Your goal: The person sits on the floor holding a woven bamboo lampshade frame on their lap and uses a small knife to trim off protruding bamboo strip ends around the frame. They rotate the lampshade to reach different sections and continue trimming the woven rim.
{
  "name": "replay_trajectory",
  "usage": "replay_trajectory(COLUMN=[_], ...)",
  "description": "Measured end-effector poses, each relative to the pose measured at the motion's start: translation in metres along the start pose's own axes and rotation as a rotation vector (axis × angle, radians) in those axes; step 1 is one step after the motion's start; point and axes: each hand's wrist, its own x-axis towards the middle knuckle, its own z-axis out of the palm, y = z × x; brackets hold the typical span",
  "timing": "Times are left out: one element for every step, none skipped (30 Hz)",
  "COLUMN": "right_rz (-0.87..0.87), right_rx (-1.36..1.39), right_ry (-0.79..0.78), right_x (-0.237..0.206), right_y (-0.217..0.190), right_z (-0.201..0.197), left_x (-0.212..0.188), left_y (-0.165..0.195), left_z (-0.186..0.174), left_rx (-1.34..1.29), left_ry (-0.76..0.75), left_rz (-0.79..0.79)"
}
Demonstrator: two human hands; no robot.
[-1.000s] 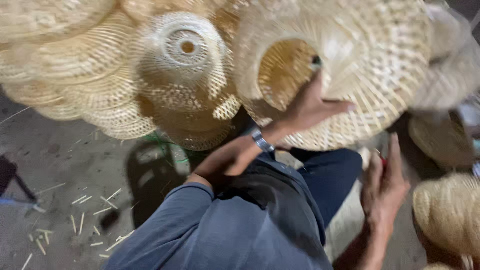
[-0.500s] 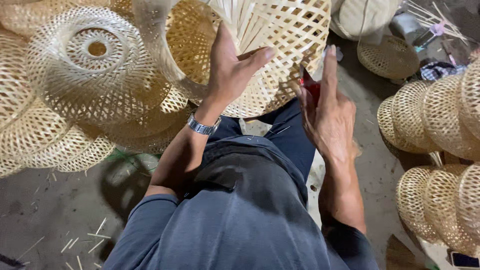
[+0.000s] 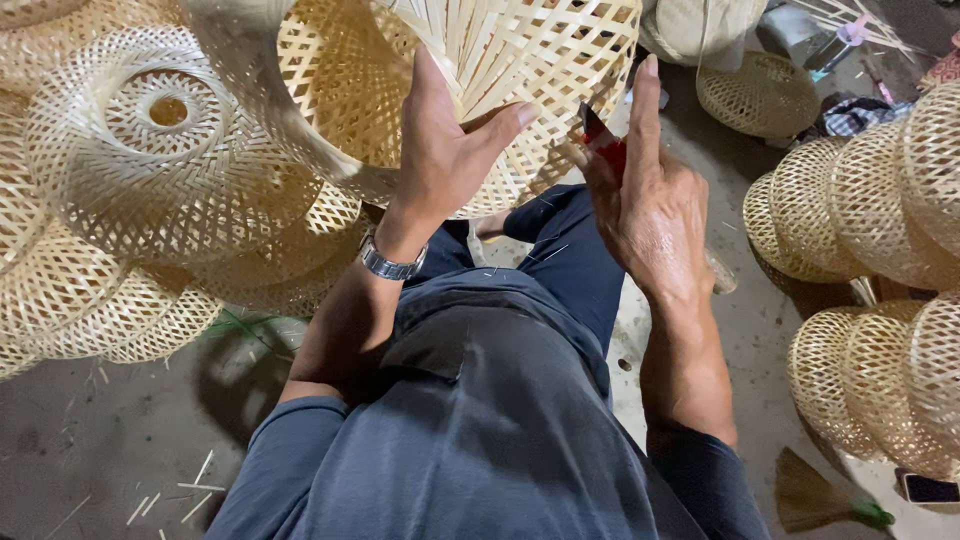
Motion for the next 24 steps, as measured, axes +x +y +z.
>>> replay_trajectory(right_rz=[-0.014,-0.031,-0.054,-0.059,-0.072,-0.094,-0.070,-0.049,-0.049,-0.047,0.011,0.074,0.144,0.090,0.042,-0.002,-0.029,-0.052,-0.073,-0.092,-0.111,-0.129,-0.146,-0.165], right_rx=[-0.008,-0.015,-0.019,-0.055,-0.084,-0.107,-0.104,-0.098,-0.167,-0.238,-0.291,-0.350,-0.415,-0.359,-0.306,-0.255,-0.236,-0.217,-0.199,-0.191,-0.184,-0.177,-0.176,-0.176], right_ry=[0.001,0.002,0.003,-0.014,-0.030,-0.042,-0.056,-0.072,-0.078,-0.082,-0.136,-0.191,-0.245,-0.195,-0.145,-0.095,-0.066,-0.039,-0.015,0.011,0.036,0.062,0.073,0.086], right_x=[0.000,-0.001,0.000,0.003,0.007,0.013,0.018,0.022,0.026,0.029,0.034,0.037,0.038,0.038,0.037,0.036,0.033,0.029,0.026,0.023,0.020,0.017,0.015,0.013], right_y=[0.001,0.002,0.003,0.003,0.004,0.003,0.001,-0.002,-0.006,-0.010,-0.016,-0.020,-0.024,-0.026,-0.027,-0.025,-0.023,-0.020,-0.016,-0.012,-0.007,-0.004,0.000,0.004], right_z=[-0.001,-0.003,-0.003,-0.004,-0.007,-0.007,-0.009,-0.012,-0.013,-0.017,-0.015,-0.014,-0.012,-0.010,-0.007,-0.004,0.001,0.007,0.014,0.020,0.028,0.033,0.038,0.042], left_x=[-0.001,-0.002,-0.001,0.001,0.003,0.004,0.005,0.008,0.012,0.014,0.014,0.016,0.016,0.018,0.016,0.015,0.016,0.017,0.018,0.019,0.020,0.020,0.019,0.019], left_y=[-0.002,-0.005,-0.008,-0.012,-0.016,-0.018,-0.021,-0.023,-0.024,-0.024,-0.024,-0.023,-0.022,-0.021,-0.020,-0.019,-0.020,-0.021,-0.023,-0.025,-0.027,-0.028,-0.029,-0.029], left_z=[0.001,0.002,0.003,0.005,0.005,0.005,0.007,0.009,0.010,0.011,0.010,0.009,0.007,0.005,0.003,0.001,0.000,-0.002,-0.003,-0.005,-0.005,-0.006,-0.007,-0.008], left_rx=[-0.005,-0.009,0.023,0.064,0.115,0.160,0.210,0.166,0.121,0.201,0.279,0.250,0.211,0.163,0.202,0.237,0.271,0.257,0.242,0.226,0.229,0.231,0.232,0.214], left_ry=[0.001,0.005,0.008,0.016,0.031,0.030,0.035,-0.004,-0.041,-0.016,0.002,-0.019,-0.046,-0.078,-0.035,0.004,0.040,0.029,0.017,0.004,-0.004,-0.012,-0.021,-0.016], left_rz=[0.021,0.042,0.055,0.069,0.083,0.025,-0.032,-0.083,-0.133,-0.064,0.003,-0.085,-0.172,-0.256,-0.197,-0.137,-0.079,-0.064,-0.051,-0.038,-0.078,-0.118,-0.156,-0.149])
